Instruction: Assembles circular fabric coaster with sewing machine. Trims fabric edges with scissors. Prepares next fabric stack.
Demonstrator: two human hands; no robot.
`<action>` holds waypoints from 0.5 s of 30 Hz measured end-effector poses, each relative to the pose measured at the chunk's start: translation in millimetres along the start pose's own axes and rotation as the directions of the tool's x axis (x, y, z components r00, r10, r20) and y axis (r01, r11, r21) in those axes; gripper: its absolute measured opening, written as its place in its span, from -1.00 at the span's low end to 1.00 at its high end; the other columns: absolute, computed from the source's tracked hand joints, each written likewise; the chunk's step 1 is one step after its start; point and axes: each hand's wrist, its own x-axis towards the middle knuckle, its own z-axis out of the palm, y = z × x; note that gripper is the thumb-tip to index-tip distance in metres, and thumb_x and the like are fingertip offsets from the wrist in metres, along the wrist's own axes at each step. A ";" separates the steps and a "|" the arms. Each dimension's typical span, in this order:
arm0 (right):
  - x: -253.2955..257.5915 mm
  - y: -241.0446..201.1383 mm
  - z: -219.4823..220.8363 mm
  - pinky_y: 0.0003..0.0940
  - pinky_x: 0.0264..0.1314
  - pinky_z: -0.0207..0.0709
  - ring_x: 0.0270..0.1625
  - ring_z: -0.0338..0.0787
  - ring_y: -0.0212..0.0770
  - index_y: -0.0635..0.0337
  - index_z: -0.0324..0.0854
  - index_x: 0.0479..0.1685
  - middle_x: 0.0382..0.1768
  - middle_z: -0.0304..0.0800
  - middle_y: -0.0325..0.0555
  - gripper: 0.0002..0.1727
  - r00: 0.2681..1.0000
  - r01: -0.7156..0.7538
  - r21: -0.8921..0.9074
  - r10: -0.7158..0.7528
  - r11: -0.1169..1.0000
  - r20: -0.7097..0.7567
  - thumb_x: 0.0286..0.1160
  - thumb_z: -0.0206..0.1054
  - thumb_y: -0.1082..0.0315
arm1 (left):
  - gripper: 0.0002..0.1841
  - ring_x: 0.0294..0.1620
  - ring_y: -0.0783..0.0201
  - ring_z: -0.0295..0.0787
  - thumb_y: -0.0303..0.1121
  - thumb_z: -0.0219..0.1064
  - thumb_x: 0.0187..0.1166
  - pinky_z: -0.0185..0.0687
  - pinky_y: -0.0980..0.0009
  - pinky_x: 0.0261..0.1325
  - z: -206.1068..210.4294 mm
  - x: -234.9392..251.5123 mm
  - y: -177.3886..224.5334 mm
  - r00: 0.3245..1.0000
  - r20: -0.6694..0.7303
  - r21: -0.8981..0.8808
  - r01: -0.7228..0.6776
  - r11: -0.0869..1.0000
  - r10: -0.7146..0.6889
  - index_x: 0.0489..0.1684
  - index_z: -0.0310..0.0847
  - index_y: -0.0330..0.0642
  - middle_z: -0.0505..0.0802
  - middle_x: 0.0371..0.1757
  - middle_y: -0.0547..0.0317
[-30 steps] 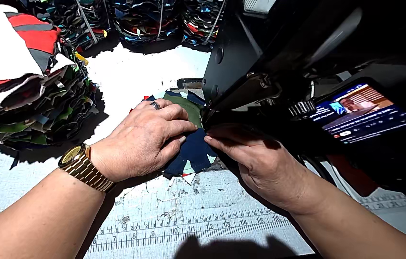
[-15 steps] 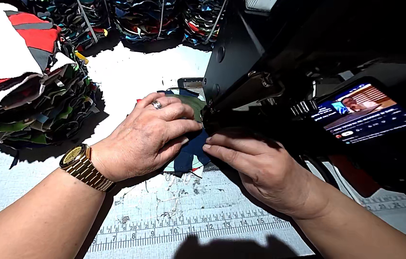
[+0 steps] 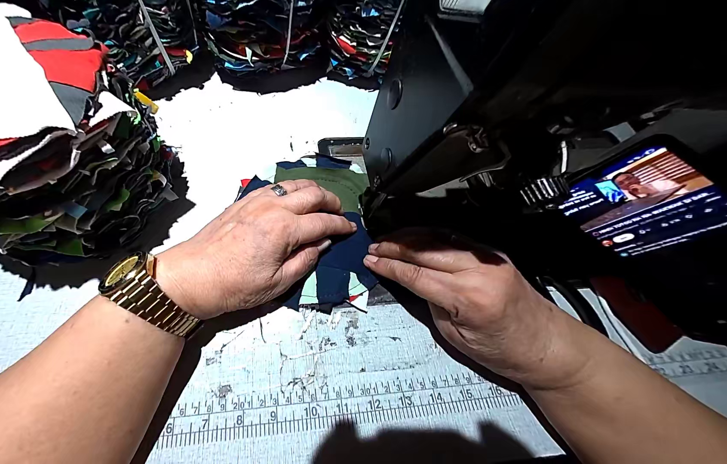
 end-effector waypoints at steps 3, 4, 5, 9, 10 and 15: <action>1.0 1.7 -1.3 -0.27 0.54 0.56 0.36 0.78 -0.11 0.24 0.86 0.12 0.16 0.88 0.03 -0.67 1.000 -0.022 -0.006 0.022 1.000 -0.009 0.59 0.19 0.57 | -0.57 0.57 0.19 0.54 -0.18 0.01 0.77 0.40 0.12 0.64 -1.1 0.2 0.7 1.000 0.001 0.029 0.022 0.999 -0.022 0.39 0.75 0.08 0.76 0.41 0.19; 1.3 2.1 -1.8 -0.26 0.54 0.55 0.37 0.77 -0.11 0.24 0.86 0.12 0.16 0.88 0.03 -0.67 0.999 -0.033 -0.010 0.033 0.999 -0.011 0.60 0.19 0.56 | -0.57 0.57 0.18 0.54 -0.17 0.01 0.77 0.40 0.10 0.63 -1.2 0.3 1.0 1.000 0.002 0.036 0.031 0.999 -0.031 0.40 0.75 0.09 0.76 0.41 0.20; 1.9 2.2 -2.1 -0.24 0.54 0.55 0.36 0.77 -0.10 0.23 0.87 0.10 0.15 0.88 0.02 -0.68 0.999 -0.043 -0.017 0.042 0.999 -0.018 0.61 0.19 0.55 | -0.57 0.57 0.17 0.54 -0.17 0.01 0.76 0.41 0.08 0.62 -1.2 0.6 1.6 0.999 0.004 0.044 0.038 0.998 -0.038 0.40 0.74 0.10 0.76 0.41 0.21; 5.1 -3.3 0.6 -0.21 0.55 0.54 0.39 0.75 -0.05 0.27 0.84 0.14 0.19 0.85 0.08 -0.66 0.998 -0.027 0.016 0.028 1.000 -0.059 0.60 0.17 0.58 | -0.56 0.58 0.15 0.52 -0.15 0.00 0.75 0.40 0.05 0.58 -2.1 1.0 3.8 0.997 0.023 0.078 0.065 0.995 -0.067 0.44 0.72 0.16 0.75 0.43 0.23; 5.9 -5.6 1.7 -0.21 0.58 0.53 0.43 0.73 -0.06 0.26 0.81 0.22 0.27 0.82 0.09 -0.63 0.999 -0.021 0.020 0.021 1.000 -0.030 0.60 0.15 0.58 | -0.56 0.58 0.15 0.51 -0.14 -0.01 0.76 0.39 0.04 0.59 -2.4 0.9 4.3 0.997 0.028 0.080 0.069 0.994 -0.072 0.44 0.72 0.17 0.74 0.43 0.23; 7.4 -5.8 5.0 -0.20 0.61 0.49 0.49 0.67 -0.07 0.20 0.76 0.32 0.35 0.76 0.05 -0.61 0.995 -0.012 0.034 0.009 0.999 0.097 0.63 0.16 0.52 | -0.55 0.56 0.15 0.52 -0.14 -0.02 0.77 0.40 0.05 0.56 -2.7 0.8 3.8 0.997 0.030 0.073 0.071 0.995 -0.073 0.45 0.71 0.17 0.74 0.42 0.25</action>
